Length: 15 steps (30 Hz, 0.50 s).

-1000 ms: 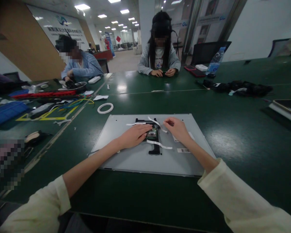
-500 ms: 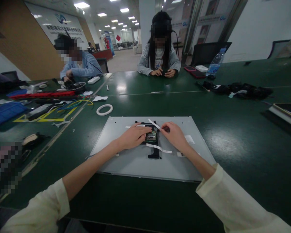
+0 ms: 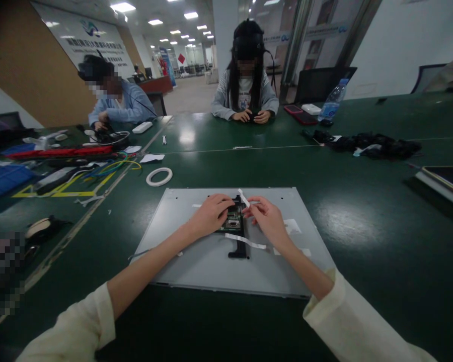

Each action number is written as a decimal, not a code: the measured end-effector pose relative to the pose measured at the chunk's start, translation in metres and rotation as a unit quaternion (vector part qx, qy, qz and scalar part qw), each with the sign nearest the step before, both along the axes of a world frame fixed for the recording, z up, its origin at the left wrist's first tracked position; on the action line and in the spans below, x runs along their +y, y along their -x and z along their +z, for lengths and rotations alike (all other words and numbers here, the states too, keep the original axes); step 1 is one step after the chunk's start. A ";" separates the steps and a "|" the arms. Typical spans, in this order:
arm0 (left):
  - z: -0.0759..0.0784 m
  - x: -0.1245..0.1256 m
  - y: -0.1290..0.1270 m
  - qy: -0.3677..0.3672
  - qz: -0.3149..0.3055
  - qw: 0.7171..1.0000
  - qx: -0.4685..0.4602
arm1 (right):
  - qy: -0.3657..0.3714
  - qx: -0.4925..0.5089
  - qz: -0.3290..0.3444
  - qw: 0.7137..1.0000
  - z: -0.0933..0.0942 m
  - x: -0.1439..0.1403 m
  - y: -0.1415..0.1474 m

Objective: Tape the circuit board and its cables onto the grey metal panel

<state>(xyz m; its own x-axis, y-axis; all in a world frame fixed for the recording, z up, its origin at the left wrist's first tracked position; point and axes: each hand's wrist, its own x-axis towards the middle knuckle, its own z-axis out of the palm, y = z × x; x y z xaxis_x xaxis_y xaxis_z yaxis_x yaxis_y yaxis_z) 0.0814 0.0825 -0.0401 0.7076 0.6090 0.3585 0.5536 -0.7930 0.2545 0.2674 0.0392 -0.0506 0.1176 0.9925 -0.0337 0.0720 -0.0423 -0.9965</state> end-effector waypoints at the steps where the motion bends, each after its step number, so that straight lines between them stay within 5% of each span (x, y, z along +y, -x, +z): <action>1: 0.000 0.000 0.000 0.005 -0.001 1.000 0.000 | 0.009 0.012 -0.010 1.000 0.000 0.000 -0.001; 6: 0.000 -0.001 0.000 0.020 0.009 1.000 -0.003 | 0.060 0.128 -0.041 0.989 0.004 0.002 -0.008; 15: 0.004 -0.008 -0.001 0.027 0.071 0.997 0.025 | 0.040 0.048 -0.043 0.997 0.000 0.002 -0.008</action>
